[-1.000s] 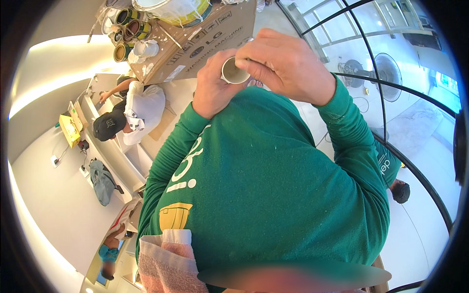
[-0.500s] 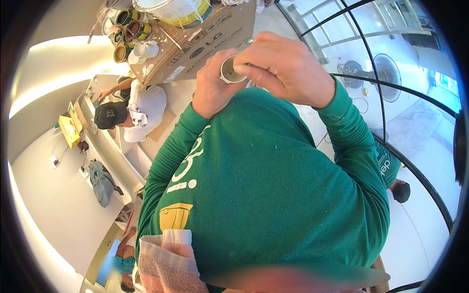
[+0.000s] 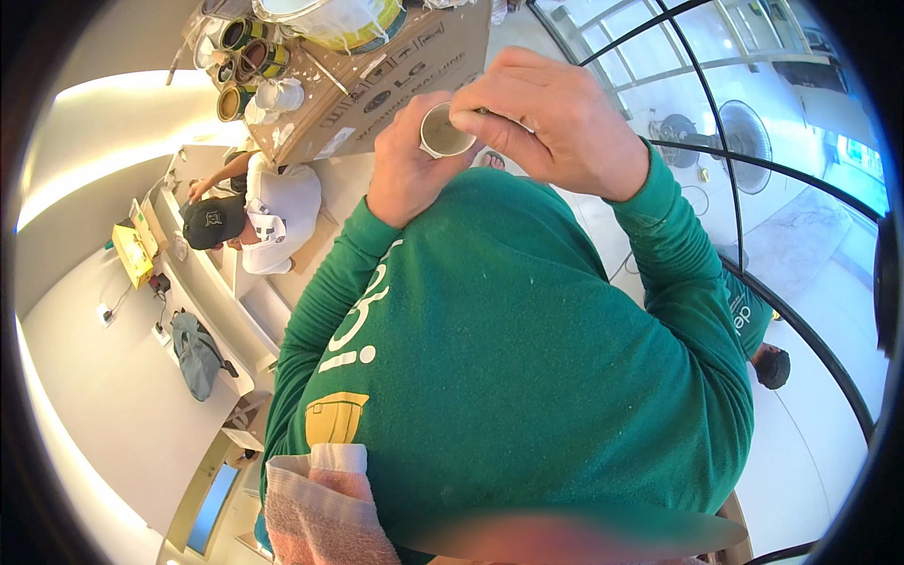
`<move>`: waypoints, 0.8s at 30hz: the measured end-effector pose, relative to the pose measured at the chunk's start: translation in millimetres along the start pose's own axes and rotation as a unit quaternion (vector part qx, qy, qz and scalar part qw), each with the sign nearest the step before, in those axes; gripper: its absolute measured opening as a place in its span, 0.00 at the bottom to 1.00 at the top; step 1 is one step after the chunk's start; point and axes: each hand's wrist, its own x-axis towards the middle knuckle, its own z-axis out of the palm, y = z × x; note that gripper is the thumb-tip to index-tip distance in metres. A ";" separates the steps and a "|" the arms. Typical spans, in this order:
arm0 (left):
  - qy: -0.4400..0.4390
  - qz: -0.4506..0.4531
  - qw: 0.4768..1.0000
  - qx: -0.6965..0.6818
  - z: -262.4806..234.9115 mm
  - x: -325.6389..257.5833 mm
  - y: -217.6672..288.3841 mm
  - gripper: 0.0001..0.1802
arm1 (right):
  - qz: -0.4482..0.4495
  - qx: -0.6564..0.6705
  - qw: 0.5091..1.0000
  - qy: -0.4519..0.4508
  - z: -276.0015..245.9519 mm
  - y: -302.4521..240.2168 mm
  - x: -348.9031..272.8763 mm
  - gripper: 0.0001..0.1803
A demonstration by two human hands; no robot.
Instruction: The person mixes paint in a small container using a brush, then applies paint to a wall section near a recessed light strip. The person repeatedly dips the brush into the container and paints the same area.
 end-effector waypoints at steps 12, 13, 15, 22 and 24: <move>0.009 -0.003 1.000 0.001 2.8 -1.8 -2.3 0.31 | -0.004 -0.008 1.000 0.009 2.3 1.0 -0.6 0.03; 0.016 0.002 1.000 -0.001 3.1 -4.1 -2.1 0.31 | 0.003 -0.011 1.000 0.016 2.3 0.3 -0.5 0.03; 0.008 -0.007 1.000 -0.004 4.5 -3.6 -3.4 0.31 | 0.024 -0.038 0.999 -0.031 0.8 -1.4 0.9 0.03; 0.014 0.006 1.000 -0.024 5.9 -3.3 -5.1 0.31 | 0.029 -0.035 0.999 -0.030 1.4 -7.4 7.2 0.04; 0.018 0.014 1.000 0.014 6.0 -4.6 -4.8 0.31 | 0.037 0.004 0.999 -0.033 0.2 -9.1 4.4 0.05</move>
